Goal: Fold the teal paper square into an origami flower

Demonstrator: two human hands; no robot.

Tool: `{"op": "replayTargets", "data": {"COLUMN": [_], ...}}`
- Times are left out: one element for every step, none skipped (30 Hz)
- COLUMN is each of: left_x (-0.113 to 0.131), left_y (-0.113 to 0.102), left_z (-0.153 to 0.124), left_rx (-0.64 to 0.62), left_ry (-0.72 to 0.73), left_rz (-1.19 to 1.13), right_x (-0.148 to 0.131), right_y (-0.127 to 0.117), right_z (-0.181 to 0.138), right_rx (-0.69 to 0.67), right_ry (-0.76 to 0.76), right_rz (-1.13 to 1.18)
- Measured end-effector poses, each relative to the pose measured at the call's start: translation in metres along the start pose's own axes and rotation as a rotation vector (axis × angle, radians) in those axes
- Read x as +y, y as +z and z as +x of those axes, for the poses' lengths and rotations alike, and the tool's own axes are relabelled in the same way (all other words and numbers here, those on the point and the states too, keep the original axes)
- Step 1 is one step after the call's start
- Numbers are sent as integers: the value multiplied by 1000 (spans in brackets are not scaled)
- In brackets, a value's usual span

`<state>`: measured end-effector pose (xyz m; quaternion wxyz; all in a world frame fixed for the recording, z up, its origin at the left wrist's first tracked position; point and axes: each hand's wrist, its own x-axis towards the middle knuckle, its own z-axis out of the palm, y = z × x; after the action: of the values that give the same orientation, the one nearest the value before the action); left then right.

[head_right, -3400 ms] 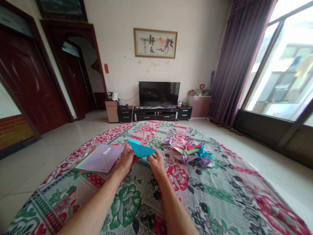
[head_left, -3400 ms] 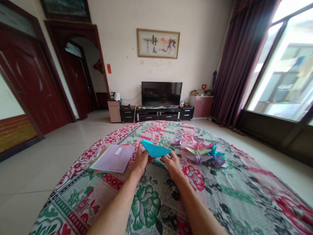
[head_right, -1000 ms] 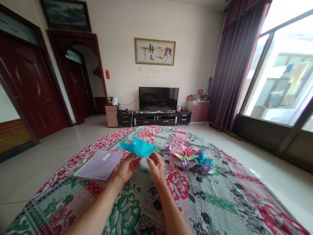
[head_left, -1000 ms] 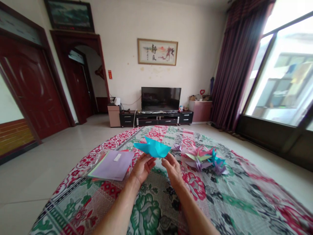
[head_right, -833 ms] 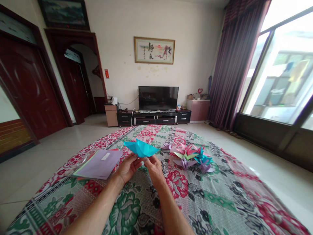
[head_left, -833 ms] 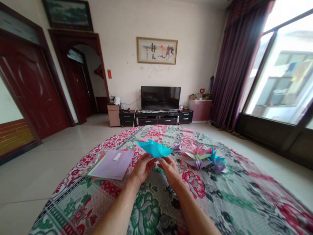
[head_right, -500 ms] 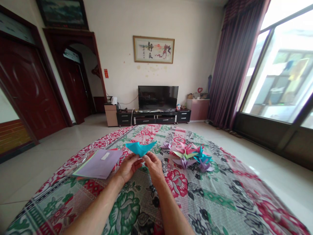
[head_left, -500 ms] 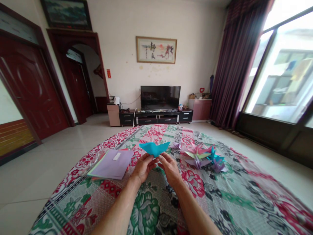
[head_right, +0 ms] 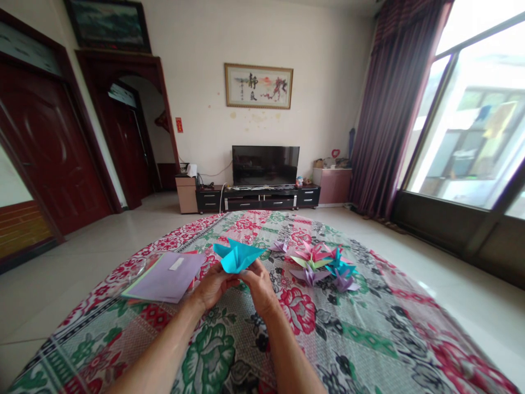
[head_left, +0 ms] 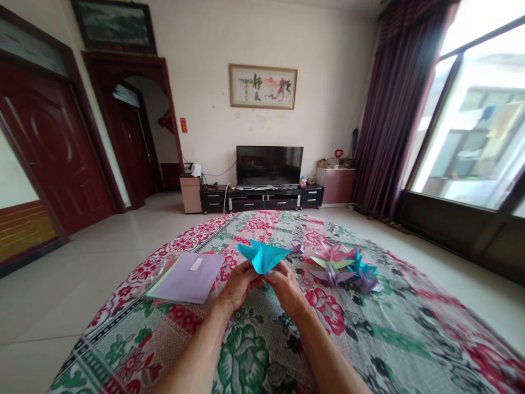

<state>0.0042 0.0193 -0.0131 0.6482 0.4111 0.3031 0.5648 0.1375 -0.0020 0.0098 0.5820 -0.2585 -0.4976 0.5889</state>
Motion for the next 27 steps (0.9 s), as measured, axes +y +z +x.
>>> {"op": "replayTargets", "data": {"left_x": [-1,-2,-2,-2,-2,-1,0,1,2,3,4,5,6,6,7,7,8,8,7,7,6,6,5,4,4,3,3], "left_y": [0,0,0,0,0,1,1,1,2,3,3,4,5,6,7,7,7,7,6,6,5,4,4,3,3,3,4], "left_z": [0,1,1,1,1,1,0,0,-1,-2,-2,-3,-4,-4,-4,-4,-4,-4,-4,-3,-3,-2,-2,-1,-1,-1,0], "left_rx": [0,-2,-3,-4,-4,-3,-2,0,2,3,4,6,7,9,14,19,24,28,33,38,42,48,55,61,67,73,80], "left_ry": [3,6,9,11,11,10,8,6,3,0,-1,-2,-3,-6,-7,-8,-8,-7,-4,0,3,7,11,18,26,34,41], "left_rz": [15,25,28,25,17,9,3,1,4,9,13,17,21,23,22,21,22,23,24,25,26,28,30,31,32,31,27], "right_x": [1,3,4,6,7,8,8,8,8,7,7,7,7,7,8,8,9,9,10,10,10,10,10,10,11,11,12], "right_y": [-1,-2,-3,-5,-6,-7,-8,-8,-9,-9,-9,-10,-11,-11,-12,-13,-14,-15,-16,-16,-16,-16,-16,-15,-15,-14,-13], "right_z": [1,2,2,3,4,4,4,4,4,4,4,4,4,3,3,3,3,4,4,4,5,6,6,7,8,8,9], "right_rx": [-4,-6,-4,1,9,17,28,36,42,43,41,35,28,22,21,27,35,45,59,78,103,132,166,200,229,248,260], "right_ry": [-15,-27,-36,-39,-36,-30,-22,-13,-5,-1,0,-1,-1,2,7,14,23,34,44,53,63,72,76,76,77,80,85], "right_rz": [-2,0,4,8,9,8,3,-4,-13,-20,-25,-29,-31,-34,-39,-46,-53,-58,-61,-60,-58,-54,-49,-40,-30,-18,-4]}}
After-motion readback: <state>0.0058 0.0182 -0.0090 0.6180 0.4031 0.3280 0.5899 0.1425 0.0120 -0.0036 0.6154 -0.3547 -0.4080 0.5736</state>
